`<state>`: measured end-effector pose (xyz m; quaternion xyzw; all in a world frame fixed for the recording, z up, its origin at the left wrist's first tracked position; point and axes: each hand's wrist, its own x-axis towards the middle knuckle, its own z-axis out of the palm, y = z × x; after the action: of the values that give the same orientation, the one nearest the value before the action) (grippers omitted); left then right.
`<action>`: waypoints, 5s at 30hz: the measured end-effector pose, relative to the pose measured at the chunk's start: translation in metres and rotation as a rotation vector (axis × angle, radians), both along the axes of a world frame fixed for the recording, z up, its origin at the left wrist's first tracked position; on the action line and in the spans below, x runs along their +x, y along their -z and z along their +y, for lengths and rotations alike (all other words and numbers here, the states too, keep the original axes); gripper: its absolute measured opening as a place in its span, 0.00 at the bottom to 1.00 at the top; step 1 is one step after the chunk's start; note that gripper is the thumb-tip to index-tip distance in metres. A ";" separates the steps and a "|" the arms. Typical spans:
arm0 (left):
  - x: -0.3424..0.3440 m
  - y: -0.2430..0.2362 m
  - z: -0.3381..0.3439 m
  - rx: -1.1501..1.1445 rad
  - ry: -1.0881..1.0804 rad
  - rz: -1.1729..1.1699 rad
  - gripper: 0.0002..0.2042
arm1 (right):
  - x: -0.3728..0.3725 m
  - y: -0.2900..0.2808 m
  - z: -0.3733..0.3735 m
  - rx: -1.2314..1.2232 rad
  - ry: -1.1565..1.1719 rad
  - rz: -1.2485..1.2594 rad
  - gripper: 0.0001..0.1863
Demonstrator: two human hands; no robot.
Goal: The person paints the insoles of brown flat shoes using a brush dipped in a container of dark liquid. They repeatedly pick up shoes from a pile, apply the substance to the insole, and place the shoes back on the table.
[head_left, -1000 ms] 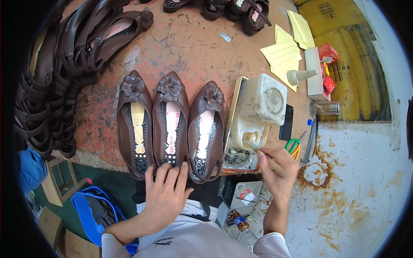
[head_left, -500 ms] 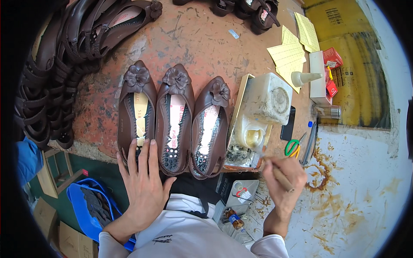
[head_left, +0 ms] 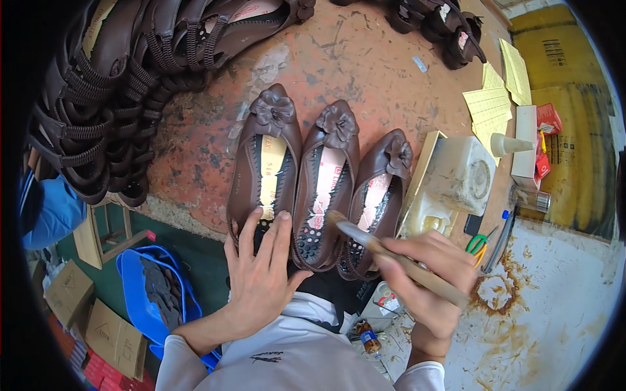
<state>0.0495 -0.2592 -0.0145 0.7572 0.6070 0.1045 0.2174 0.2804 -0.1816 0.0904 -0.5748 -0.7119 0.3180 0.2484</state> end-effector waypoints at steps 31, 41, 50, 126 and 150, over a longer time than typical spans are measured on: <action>-0.003 0.002 -0.002 -0.044 -0.007 0.004 0.52 | -0.026 0.080 0.007 0.351 -0.304 -0.266 0.14; -0.007 -0.007 0.002 -0.014 -0.019 0.011 0.53 | -0.034 0.093 0.019 0.355 -0.206 -0.211 0.12; -0.020 0.016 -0.001 0.090 0.035 -0.171 0.24 | 0.094 0.010 -0.041 0.130 0.556 -0.252 0.08; -0.047 0.040 -0.004 0.117 -0.043 -0.635 0.56 | -0.080 0.055 0.000 0.263 -0.459 -0.244 0.17; 0.078 0.009 0.069 0.166 0.111 0.033 0.14 | 0.128 0.045 -0.081 0.632 0.738 0.265 0.10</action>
<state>0.1278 -0.1901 -0.0235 0.8068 0.5568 0.1296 0.1492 0.4089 -0.2625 0.0457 -0.6395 -0.4851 0.0484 0.5944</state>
